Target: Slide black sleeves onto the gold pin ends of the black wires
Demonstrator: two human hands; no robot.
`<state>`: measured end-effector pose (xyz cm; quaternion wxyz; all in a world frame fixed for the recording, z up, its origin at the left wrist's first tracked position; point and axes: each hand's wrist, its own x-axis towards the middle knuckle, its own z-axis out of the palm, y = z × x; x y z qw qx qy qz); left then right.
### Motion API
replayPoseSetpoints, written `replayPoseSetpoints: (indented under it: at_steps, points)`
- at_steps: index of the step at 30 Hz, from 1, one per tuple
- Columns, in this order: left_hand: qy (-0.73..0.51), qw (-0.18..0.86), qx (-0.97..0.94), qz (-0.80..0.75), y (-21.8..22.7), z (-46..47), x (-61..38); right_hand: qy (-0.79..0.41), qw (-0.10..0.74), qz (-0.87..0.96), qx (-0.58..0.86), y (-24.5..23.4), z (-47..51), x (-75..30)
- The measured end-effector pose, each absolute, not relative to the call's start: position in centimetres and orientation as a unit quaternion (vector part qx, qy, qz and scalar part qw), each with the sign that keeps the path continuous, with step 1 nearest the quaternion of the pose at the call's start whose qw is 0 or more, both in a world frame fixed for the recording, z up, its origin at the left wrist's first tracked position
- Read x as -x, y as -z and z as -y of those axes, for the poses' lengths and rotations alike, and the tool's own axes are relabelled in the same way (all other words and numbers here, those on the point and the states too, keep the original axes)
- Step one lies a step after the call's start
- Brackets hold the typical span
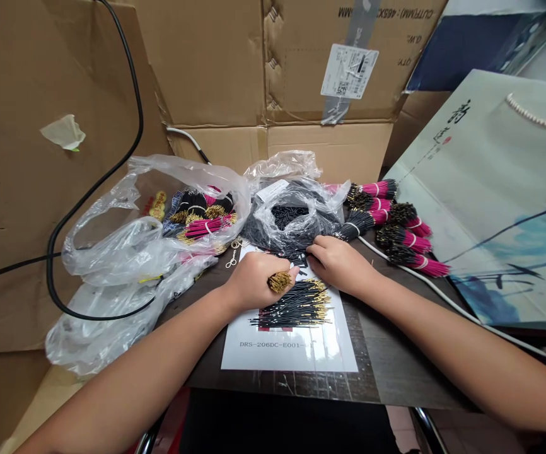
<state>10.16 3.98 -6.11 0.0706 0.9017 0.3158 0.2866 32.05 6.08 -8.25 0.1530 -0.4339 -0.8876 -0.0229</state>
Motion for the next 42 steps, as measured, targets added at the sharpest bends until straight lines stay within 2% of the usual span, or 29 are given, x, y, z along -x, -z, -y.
replayPoseSetpoints:
  at_steps: [15, 19, 24, 31, 36, 42]
  points:
    - [-0.273, 0.067, -0.899, -0.337, 6.8, -4.3, -10.2, -0.006, 0.244, 0.854, 0.459, 9.2, -6.0, -32.0]
    - [-0.258, 0.111, -0.889, -0.361, 6.6, -4.2, -10.2, -0.023, 0.275, 0.851, 0.447, 9.0, -5.9, -32.1]
    - [-0.265, 0.185, -0.864, -0.386, 6.5, -4.2, -10.3, -0.044, 0.328, 0.85, 0.409, 8.4, -5.5, -32.1]
    - [-0.257, 0.179, -0.872, -0.376, 7.1, -4.3, -10.6, -0.033, 0.381, 0.87, 0.313, 8.6, -4.7, -31.7]
    - [-0.252, 0.194, -0.875, -0.364, 7.1, -4.0, -10.8, 0.014, 0.386, 0.88, 0.275, 8.9, -4.5, -31.8]
    - [-0.268, 0.19, -0.874, -0.358, 7.0, -4.0, -10.6, 0.009, 0.367, 0.895, 0.255, 9.0, -4.3, -32.3]
